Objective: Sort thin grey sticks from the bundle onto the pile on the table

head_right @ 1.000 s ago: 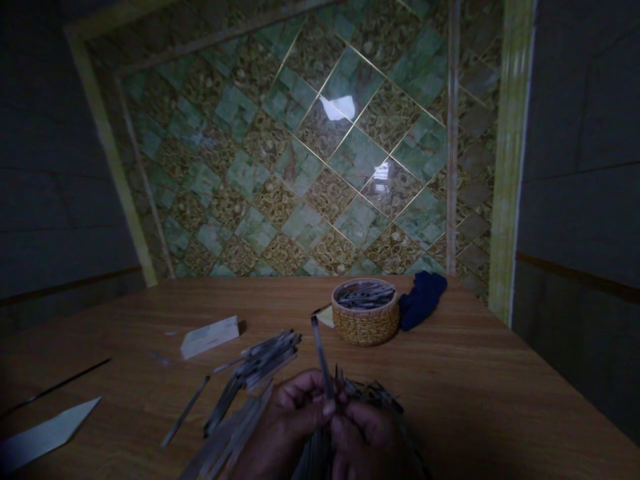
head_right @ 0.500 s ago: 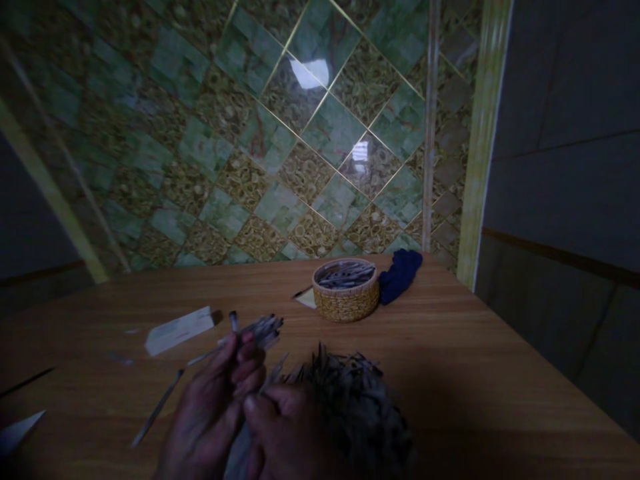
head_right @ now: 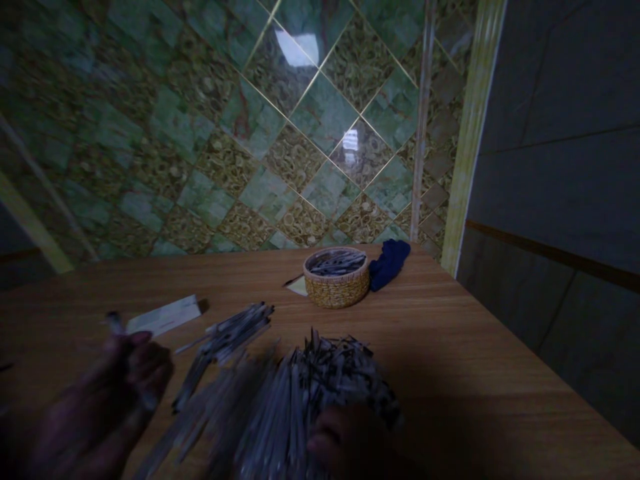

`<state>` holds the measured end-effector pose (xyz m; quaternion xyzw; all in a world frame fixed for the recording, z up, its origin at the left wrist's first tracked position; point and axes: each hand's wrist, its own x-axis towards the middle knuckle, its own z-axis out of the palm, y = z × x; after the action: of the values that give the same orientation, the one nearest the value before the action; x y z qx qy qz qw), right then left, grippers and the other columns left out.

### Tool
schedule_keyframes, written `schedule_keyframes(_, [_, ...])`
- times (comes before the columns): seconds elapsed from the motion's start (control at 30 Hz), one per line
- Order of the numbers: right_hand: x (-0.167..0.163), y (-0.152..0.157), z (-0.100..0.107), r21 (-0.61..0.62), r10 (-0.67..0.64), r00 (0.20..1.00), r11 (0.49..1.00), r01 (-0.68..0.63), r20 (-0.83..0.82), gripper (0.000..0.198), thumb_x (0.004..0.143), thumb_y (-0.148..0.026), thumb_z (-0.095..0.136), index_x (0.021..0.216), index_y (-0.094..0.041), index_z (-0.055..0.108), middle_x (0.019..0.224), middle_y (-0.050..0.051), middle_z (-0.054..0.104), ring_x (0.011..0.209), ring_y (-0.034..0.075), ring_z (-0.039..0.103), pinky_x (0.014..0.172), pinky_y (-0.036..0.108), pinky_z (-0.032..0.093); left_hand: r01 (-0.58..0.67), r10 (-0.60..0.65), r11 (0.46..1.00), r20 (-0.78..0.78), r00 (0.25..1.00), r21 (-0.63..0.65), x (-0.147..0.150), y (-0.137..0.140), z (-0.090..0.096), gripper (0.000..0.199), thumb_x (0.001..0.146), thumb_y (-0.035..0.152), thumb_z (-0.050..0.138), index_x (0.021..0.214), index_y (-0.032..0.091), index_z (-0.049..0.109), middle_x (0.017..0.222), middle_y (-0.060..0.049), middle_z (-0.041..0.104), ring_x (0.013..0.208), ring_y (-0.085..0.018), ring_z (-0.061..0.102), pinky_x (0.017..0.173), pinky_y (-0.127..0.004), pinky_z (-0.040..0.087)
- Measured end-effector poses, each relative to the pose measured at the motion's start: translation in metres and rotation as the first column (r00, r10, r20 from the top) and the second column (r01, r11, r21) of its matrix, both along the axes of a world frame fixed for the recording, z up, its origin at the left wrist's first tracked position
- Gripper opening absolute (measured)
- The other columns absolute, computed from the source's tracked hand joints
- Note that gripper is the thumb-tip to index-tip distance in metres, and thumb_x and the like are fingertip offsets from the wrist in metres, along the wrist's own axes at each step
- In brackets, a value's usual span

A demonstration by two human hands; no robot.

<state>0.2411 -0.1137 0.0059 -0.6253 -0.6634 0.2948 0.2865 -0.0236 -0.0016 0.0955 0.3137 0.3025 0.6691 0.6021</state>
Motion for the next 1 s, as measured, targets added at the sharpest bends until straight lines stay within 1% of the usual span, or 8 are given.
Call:
schedule_keyframes(0.1, [0.023,-0.008,0.005,-0.043,-0.048,0.992,0.998,0.053,0.116,0.018,0.079,-0.028,0.049,0.08,-0.019,0.064,0.08,0.003,0.066,0.075,0.015,0.058,0.064,0.024,0.037,0.063,-0.071,0.988,-0.06,0.996,-0.138,0.051,-0.005,0.004,0.016,0.082,0.016,0.044,0.07,0.013,0.055,0.051,0.002,0.05,0.04,-0.008,0.044,0.035,-0.017,0.038])
schedule_keyframes(0.23, [0.037,-0.01,-0.014,-0.034,-0.024,0.967,0.999,0.034,0.253,0.02,0.083,-0.03,0.045,0.08,-0.021,0.062,0.082,0.002,0.067,0.073,0.014,0.058,0.062,0.023,0.036,0.071,-0.09,0.98,-0.095,0.991,-0.188,0.076,-0.011,-0.026,0.012,0.078,0.022,0.052,0.07,0.014,0.057,0.05,0.002,0.05,0.039,-0.008,0.044,0.035,-0.018,0.037])
schedule_keyframes(0.4, [0.038,-0.009,-0.047,-0.046,0.039,0.932,0.999,-0.024,0.359,0.017,0.082,-0.033,0.048,0.078,-0.023,0.061,0.077,0.0,0.065,0.068,0.014,0.055,0.056,0.023,0.031,0.113,-0.158,0.965,-0.183,0.97,-0.236,0.093,-0.017,-0.052,0.016,0.072,0.029,0.061,0.071,0.014,0.058,0.049,0.003,0.052,0.037,-0.007,0.043,0.034,-0.018,0.035])
schedule_keyframes(0.47, [0.038,-0.01,-0.046,-0.05,0.0,0.946,0.999,0.018,0.326,0.018,0.083,-0.035,0.049,0.079,-0.023,0.061,0.081,0.0,0.065,0.071,0.014,0.056,0.059,0.023,0.033,0.111,-0.167,0.962,-0.216,0.962,-0.248,0.097,-0.02,-0.058,0.02,0.07,0.033,0.064,0.071,0.014,0.058,0.048,0.003,0.052,0.035,-0.007,0.042,0.032,-0.017,0.033])
schedule_keyframes(0.57, [0.035,-0.011,-0.033,-0.075,-0.078,0.959,0.992,0.102,0.272,0.022,0.086,-0.036,0.044,0.083,-0.023,0.061,0.084,0.001,0.066,0.074,0.015,0.057,0.063,0.023,0.035,0.116,-0.178,0.964,-0.257,0.95,-0.239,0.099,-0.024,-0.068,0.022,0.068,0.035,0.065,0.07,0.014,0.058,0.045,0.004,0.051,0.033,-0.007,0.041,0.031,-0.017,0.031])
schedule_keyframes(0.7, [0.025,-0.012,-0.021,-0.105,-0.118,0.931,0.981,0.163,0.347,0.027,0.088,-0.032,0.038,0.088,-0.02,0.062,0.086,0.006,0.068,0.077,0.019,0.061,0.064,0.027,0.037,0.155,-0.223,0.958,-0.285,0.932,-0.243,0.098,-0.026,-0.077,0.021,0.069,0.034,0.065,0.071,0.014,0.059,0.046,0.005,0.052,0.033,-0.006,0.041,0.031,-0.016,0.031])
schedule_keyframes(0.87, [0.016,-0.014,-0.027,-0.149,-0.066,0.874,0.976,0.156,0.481,0.03,0.089,-0.031,0.035,0.096,-0.02,0.062,0.086,0.011,0.07,0.077,0.025,0.064,0.063,0.031,0.038,0.186,-0.257,0.953,-0.31,0.915,-0.239,0.102,-0.03,-0.08,0.023,0.068,0.036,0.065,0.07,0.014,0.059,0.045,0.004,0.052,0.033,-0.006,0.041,0.031,-0.016,0.031])
schedule_keyframes(1.0, [0.023,-0.014,-0.031,-0.126,-0.145,0.901,0.969,0.213,0.409,0.028,0.087,-0.035,0.039,0.094,-0.021,0.061,0.086,0.009,0.069,0.077,0.024,0.064,0.063,0.03,0.038,0.204,-0.279,0.951,-0.356,0.892,-0.233,0.106,-0.032,-0.08,0.024,0.07,0.038,0.065,0.067,0.014,0.059,0.044,0.005,0.051,0.032,-0.005,0.04,0.032,-0.015,0.03])
